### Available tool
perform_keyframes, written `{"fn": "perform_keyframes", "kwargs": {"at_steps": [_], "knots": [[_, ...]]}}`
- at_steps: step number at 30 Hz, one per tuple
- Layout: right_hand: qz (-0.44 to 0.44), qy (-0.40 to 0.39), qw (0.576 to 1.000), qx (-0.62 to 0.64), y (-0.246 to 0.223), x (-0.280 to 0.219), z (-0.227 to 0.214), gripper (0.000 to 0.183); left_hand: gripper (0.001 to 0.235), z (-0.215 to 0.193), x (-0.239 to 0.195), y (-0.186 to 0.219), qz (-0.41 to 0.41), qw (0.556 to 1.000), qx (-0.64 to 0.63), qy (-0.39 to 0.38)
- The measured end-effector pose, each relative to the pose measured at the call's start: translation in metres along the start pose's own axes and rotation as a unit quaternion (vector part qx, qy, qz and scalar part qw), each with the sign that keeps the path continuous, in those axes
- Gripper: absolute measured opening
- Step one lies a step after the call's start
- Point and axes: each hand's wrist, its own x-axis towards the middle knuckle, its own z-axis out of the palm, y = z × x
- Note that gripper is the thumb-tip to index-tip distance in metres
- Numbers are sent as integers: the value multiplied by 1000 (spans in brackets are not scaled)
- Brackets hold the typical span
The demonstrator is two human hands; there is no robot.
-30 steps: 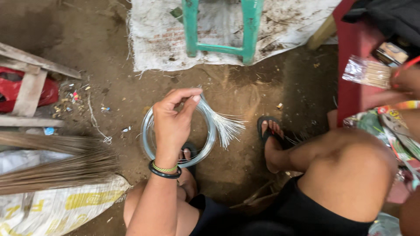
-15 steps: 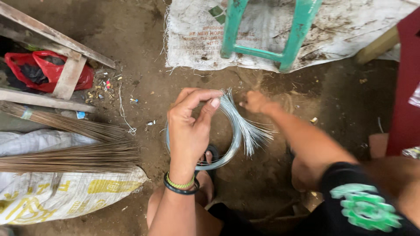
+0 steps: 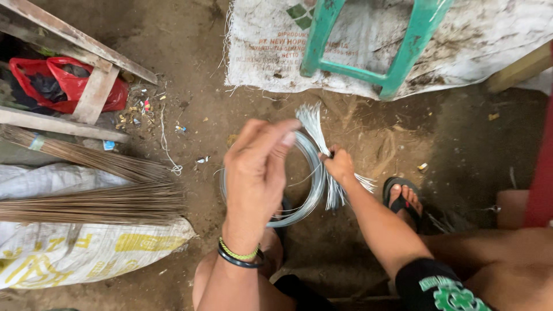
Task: The person sits on the ground and uses red-handled scissors to cut a length of thin metal wire from a coil. The person then uses pliers to bend the cut wire into a loop and secures it.
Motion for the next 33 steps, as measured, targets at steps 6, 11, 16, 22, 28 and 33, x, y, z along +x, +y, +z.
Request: {"fn": "perform_keyframes", "kwargs": {"at_steps": [6,11,16,22,28,33], "knots": [[-73,5,974,216,-67,-54,-101,39,10,-3,7,-7,22,999,16,43],[-153,2,958,244,-108,-106,-152,29,11,21,10,-16,-72,997,1,14],[-229,-21,949,215,-142,-153,-171,27,20,49,5,-17,-98,992,-78,-30],[-174,-70,954,232,-169,-179,-176,31,23,54,2,-16,-128,988,-81,-16],[-229,-77,945,219,-163,-175,-170,32,15,49,1,-16,-145,974,-176,-8],[-299,-126,905,274,-142,-159,-156,35,15,40,3,-18,-70,981,-176,49]]}}
